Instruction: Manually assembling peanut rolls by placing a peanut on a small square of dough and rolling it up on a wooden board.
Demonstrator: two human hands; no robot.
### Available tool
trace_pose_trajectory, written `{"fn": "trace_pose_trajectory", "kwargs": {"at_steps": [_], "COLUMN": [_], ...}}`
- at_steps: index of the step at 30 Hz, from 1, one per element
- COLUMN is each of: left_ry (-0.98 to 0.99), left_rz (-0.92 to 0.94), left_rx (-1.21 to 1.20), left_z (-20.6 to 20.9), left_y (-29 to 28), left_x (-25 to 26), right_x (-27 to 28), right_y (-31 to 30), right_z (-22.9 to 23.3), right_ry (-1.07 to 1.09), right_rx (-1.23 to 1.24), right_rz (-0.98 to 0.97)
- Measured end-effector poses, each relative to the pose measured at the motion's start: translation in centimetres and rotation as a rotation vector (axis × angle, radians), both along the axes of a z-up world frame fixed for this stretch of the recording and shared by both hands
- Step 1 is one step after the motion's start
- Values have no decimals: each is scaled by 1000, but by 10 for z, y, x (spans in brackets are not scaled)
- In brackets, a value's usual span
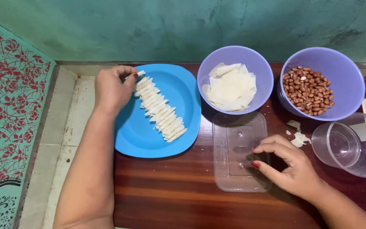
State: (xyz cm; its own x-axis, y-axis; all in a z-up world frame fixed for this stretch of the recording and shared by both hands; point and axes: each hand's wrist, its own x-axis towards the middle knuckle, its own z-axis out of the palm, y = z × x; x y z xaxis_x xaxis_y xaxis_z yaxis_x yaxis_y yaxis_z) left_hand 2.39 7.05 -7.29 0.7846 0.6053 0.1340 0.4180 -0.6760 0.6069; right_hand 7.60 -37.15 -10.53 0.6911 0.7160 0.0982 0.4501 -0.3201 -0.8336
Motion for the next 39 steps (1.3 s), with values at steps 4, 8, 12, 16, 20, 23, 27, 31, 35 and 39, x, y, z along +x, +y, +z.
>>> {"fn": "trace_pose_trajectory", "kwargs": {"at_steps": [4, 8, 12, 16, 20, 23, 27, 31, 35, 39], "left_ry": [9, -27, -8, 46, 97, 74, 91, 61, 48, 59], "left_rz": [-18, -53, -70, -84, -84, -99, -104, -123, -131, -136], "left_rx": [9, 111, 207, 260, 248, 255, 281, 273, 270, 256], "left_z": [-7, -14, -23, -21, -22, -20, -23, -22, -18, -12], "left_y": [-2, 1, 8, 7, 9, 7, 10, 10, 10, 8], "left_x": [2, 2, 3, 3, 3, 2, 1, 0, 2, 0], "right_x": [2, 2, 2, 2, 3, 4, 2, 2, 3, 3], "right_y": [0, -1, -2, -2, -1, -2, 1, 0, 0, 1], "right_z": [-2, -3, -4, -3, -1, -1, 3, 4, 2, 1], "right_ry": [10, -17, -23, -17, -32, -34, -56, -46, -46, -80], "right_rx": [-7, -29, -10, -18, -22, -38, -36, -27, -17, -31], "right_rz": [1, 12, 26, 24, 37, 54, 51, 58, 55, 56]}}
